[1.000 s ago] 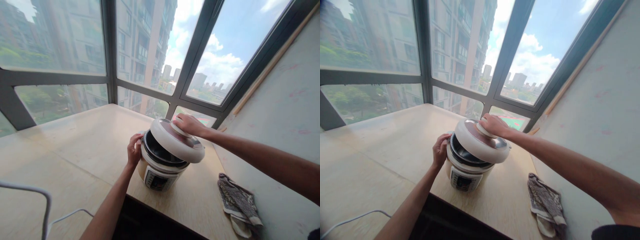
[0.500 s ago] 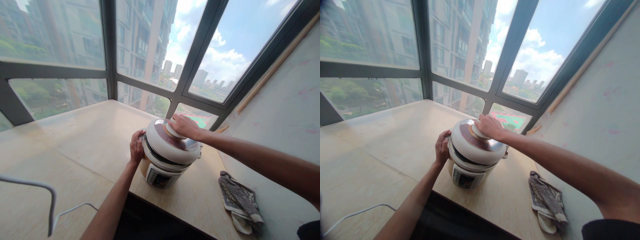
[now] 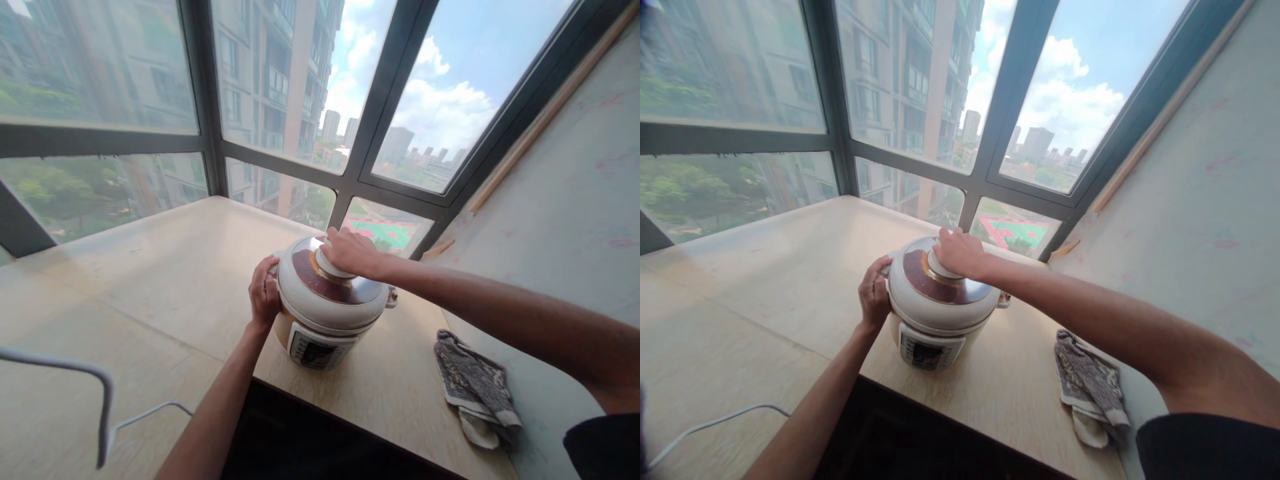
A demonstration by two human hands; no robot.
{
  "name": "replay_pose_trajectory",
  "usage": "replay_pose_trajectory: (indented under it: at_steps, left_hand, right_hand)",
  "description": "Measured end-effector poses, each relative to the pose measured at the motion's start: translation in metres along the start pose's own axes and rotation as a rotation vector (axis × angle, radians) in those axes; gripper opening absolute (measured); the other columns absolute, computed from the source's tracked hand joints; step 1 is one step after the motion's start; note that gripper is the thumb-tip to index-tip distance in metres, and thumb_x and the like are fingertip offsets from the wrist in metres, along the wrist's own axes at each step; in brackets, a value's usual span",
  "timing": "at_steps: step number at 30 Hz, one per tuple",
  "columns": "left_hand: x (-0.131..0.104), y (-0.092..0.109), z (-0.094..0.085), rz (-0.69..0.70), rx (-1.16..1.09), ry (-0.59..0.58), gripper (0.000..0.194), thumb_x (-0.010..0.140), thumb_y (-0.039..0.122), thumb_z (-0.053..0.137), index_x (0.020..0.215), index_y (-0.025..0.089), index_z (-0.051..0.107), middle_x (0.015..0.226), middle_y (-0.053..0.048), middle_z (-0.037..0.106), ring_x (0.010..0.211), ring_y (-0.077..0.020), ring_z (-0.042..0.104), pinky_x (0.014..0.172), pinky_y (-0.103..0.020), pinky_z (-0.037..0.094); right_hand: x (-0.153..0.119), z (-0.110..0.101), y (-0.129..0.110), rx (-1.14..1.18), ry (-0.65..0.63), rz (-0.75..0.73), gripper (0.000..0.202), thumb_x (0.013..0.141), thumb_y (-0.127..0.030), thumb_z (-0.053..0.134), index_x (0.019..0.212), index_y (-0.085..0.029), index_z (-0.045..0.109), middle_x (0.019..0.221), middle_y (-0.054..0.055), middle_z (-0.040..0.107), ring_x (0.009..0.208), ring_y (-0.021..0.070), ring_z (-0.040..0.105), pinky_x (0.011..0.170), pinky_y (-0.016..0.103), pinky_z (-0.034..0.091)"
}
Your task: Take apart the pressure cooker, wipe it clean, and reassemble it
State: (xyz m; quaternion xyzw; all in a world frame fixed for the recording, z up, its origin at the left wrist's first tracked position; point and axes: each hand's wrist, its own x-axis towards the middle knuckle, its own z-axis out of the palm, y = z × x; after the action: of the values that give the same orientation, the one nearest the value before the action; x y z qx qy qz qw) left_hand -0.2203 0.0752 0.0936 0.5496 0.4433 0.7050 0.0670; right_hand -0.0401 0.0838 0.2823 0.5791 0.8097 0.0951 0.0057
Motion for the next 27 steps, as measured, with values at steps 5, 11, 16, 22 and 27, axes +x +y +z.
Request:
replay_pose_trajectory:
  at_steps: [5, 11, 16, 22, 27]
  left_hand:
    - [0.000, 0.003, -0.002, -0.005, 0.040, 0.005, 0.040, 0.092, 0.023, 0.036, 0.115, 0.018, 0.069, 0.124, -0.011, 0.070, 0.117, -0.0240, 0.065, 0.103, -0.040, 0.050]
    - [0.000, 0.003, -0.001, 0.005, 0.030, 0.019, 0.040, 0.092, 0.022, 0.038, 0.113, 0.018, 0.071, 0.123, -0.009, 0.071, 0.119, -0.0230, 0.064, 0.104, -0.038, 0.049]
    - [-0.002, -0.002, 0.002, 0.006, -0.027, 0.059, 0.039, 0.090, 0.022, 0.039, 0.111, 0.018, 0.071, 0.123, -0.009, 0.071, 0.118, -0.0233, 0.064, 0.103, -0.039, 0.050]
    - [-0.002, -0.003, 0.003, 0.009, -0.073, 0.081, 0.039, 0.088, 0.019, 0.041, 0.110, 0.019, 0.073, 0.122, -0.008, 0.071, 0.116, -0.0240, 0.065, 0.103, -0.040, 0.050]
    - [-0.001, -0.001, 0.004, 0.006, -0.072, 0.100, 0.040, 0.087, 0.018, 0.040, 0.108, 0.019, 0.074, 0.120, -0.008, 0.072, 0.117, -0.0240, 0.065, 0.105, -0.041, 0.049]
  right_hand:
    - [0.002, -0.003, -0.003, 0.026, -0.043, 0.011, 0.047, 0.101, -0.045, 0.037, 0.131, -0.015, 0.054, 0.125, 0.022, 0.064, 0.113, 0.0376, 0.065, 0.088, 0.046, 0.052]
    - [-0.001, -0.004, 0.000, 0.050, -0.006, -0.025, 0.045, 0.100, -0.046, 0.040, 0.128, -0.015, 0.058, 0.126, 0.020, 0.065, 0.112, 0.0358, 0.064, 0.089, 0.044, 0.051]
    - [-0.004, 0.010, 0.006, 0.098, 0.119, -0.022, 0.041, 0.100, -0.049, 0.042, 0.118, -0.019, 0.063, 0.120, 0.016, 0.067, 0.106, 0.0316, 0.066, 0.085, 0.038, 0.049]
    - [-0.006, 0.015, 0.011, 0.132, 0.150, -0.050, 0.041, 0.099, -0.052, 0.045, 0.112, -0.020, 0.065, 0.116, 0.015, 0.069, 0.103, 0.0302, 0.065, 0.082, 0.036, 0.047]
    - [-0.006, 0.013, 0.013, 0.135, 0.148, -0.087, 0.040, 0.098, -0.052, 0.046, 0.111, -0.019, 0.066, 0.115, 0.015, 0.069, 0.102, 0.0291, 0.065, 0.081, 0.034, 0.046]
